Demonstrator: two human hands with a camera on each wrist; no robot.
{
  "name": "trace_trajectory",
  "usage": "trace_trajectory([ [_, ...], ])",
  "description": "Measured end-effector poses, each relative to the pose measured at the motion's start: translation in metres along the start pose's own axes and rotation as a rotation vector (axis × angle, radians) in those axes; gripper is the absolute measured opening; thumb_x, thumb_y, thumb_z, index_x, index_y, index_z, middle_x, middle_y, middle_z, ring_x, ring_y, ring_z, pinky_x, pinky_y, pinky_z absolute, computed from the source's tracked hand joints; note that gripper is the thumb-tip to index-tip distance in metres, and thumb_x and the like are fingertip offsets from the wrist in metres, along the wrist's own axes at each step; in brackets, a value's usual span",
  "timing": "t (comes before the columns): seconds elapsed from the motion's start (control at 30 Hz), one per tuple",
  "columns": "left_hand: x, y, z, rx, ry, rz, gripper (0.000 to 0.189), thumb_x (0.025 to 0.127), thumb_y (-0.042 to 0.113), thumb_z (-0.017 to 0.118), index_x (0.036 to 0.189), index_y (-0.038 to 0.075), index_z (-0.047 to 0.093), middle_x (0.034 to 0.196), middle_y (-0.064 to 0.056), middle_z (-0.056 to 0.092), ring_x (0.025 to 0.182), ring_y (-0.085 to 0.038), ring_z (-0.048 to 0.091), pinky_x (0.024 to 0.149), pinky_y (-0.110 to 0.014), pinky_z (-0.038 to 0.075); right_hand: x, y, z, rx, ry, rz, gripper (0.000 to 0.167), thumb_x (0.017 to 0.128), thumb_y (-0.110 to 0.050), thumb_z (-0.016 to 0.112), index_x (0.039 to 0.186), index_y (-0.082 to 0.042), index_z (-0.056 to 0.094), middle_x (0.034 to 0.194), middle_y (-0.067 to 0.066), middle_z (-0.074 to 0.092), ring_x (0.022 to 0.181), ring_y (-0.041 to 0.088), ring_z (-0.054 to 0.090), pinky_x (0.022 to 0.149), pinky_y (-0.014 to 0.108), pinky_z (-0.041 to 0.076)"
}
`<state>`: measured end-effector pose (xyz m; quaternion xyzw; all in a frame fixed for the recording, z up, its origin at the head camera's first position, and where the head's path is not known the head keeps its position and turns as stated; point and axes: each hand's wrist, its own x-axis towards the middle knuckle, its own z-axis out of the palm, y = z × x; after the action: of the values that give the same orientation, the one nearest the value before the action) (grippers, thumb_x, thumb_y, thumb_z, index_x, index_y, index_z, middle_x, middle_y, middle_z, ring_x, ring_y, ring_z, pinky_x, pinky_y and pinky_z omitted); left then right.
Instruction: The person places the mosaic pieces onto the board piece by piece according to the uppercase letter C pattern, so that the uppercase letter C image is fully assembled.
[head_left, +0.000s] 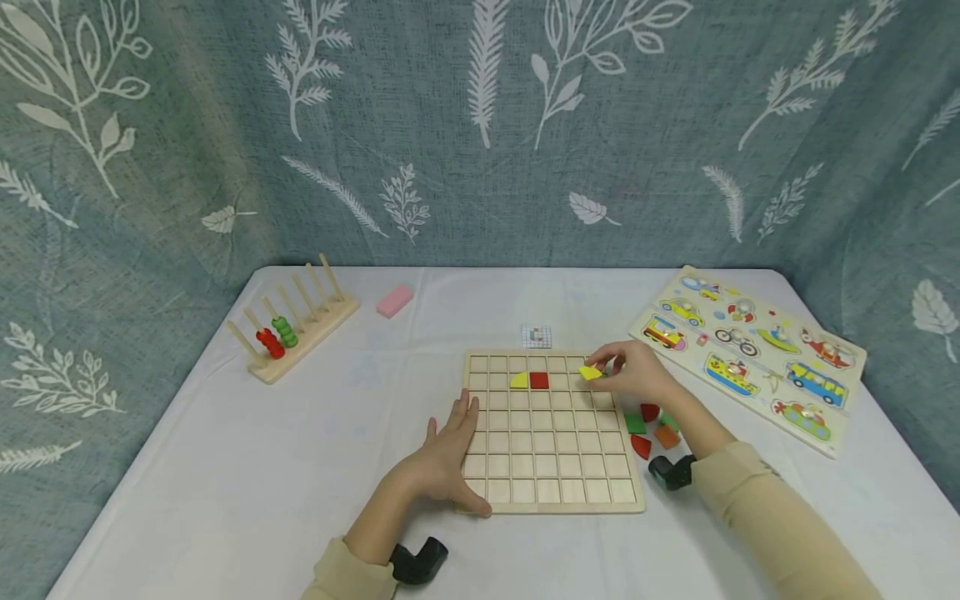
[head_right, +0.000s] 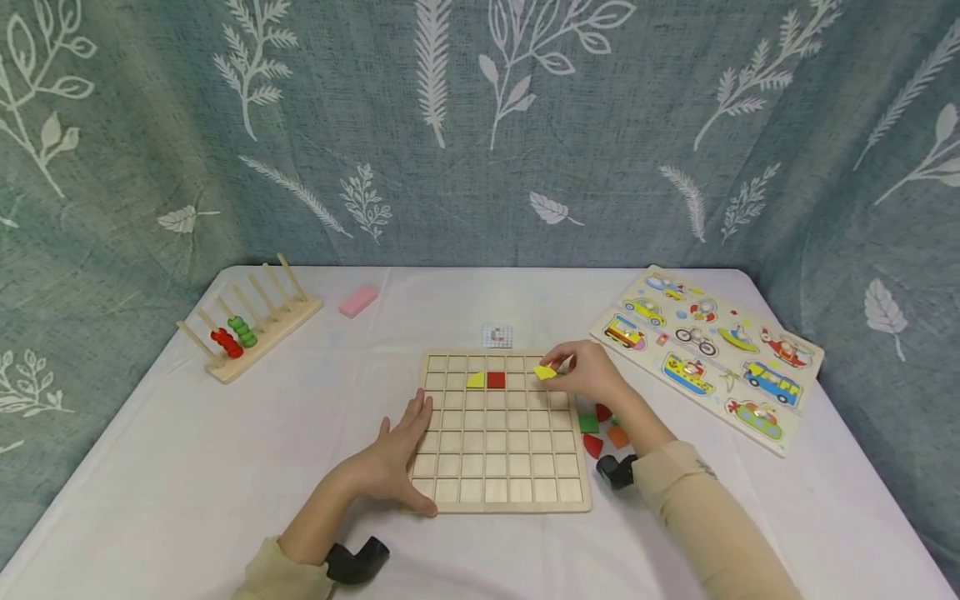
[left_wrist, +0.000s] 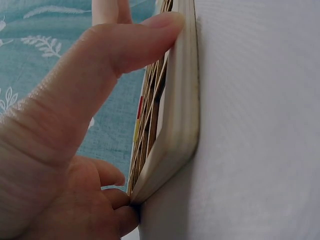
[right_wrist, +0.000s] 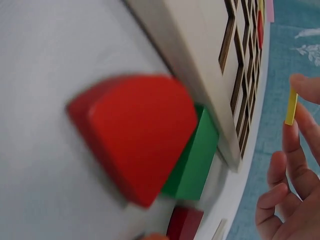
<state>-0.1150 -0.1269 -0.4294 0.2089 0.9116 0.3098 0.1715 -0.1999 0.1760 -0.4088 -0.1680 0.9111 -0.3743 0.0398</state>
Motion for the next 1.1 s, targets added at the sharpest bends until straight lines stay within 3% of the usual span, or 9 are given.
trace_trajectory([
  [0.47, 0.0, 0.0, 0.0, -0.006, 0.0, -0.002, 0.137, 0.044, 0.034, 0.091, 0.144, -0.006, 0.006, 0.151, -0.019, -0.008, 0.138, -0.031, -0.003, 0.105, -0.058, -0.002, 0.009, -0.012, 0.014, -0.007, -0.019, -0.002, 0.021, 0.072, -0.017, 0.077, 0.088, -0.005, 0.07, 0.076, 0.001, 0.06, 0.062, 0.015, 0.047, 0.057, 0.028, 0.041],
  [0.8, 0.0, -0.001, 0.002, -0.009, 0.008, 0.008, 0.137, 0.044, 0.033, 0.091, 0.144, -0.005, 0.006, 0.15, -0.019, -0.007, 0.138, -0.031, -0.003, 0.105, -0.058, -0.003, 0.014, -0.016, 0.02, -0.007, -0.082, 0.046, 0.02, 0.073, -0.018, 0.077, 0.087, -0.006, 0.069, 0.074, -0.001, 0.059, 0.064, 0.015, 0.049, 0.061, 0.029, 0.043],
  [1.1, -0.001, -0.001, 0.002, -0.005, 0.009, 0.014, 0.137, 0.044, 0.034, 0.091, 0.144, -0.005, 0.006, 0.151, -0.018, -0.007, 0.138, -0.031, -0.002, 0.105, -0.058, -0.002, 0.019, -0.022, 0.025, -0.023, -0.088, 0.058, 0.023, 0.073, -0.019, 0.077, 0.087, -0.004, 0.068, 0.074, 0.0, 0.059, 0.064, 0.014, 0.051, 0.06, 0.028, 0.044],
])
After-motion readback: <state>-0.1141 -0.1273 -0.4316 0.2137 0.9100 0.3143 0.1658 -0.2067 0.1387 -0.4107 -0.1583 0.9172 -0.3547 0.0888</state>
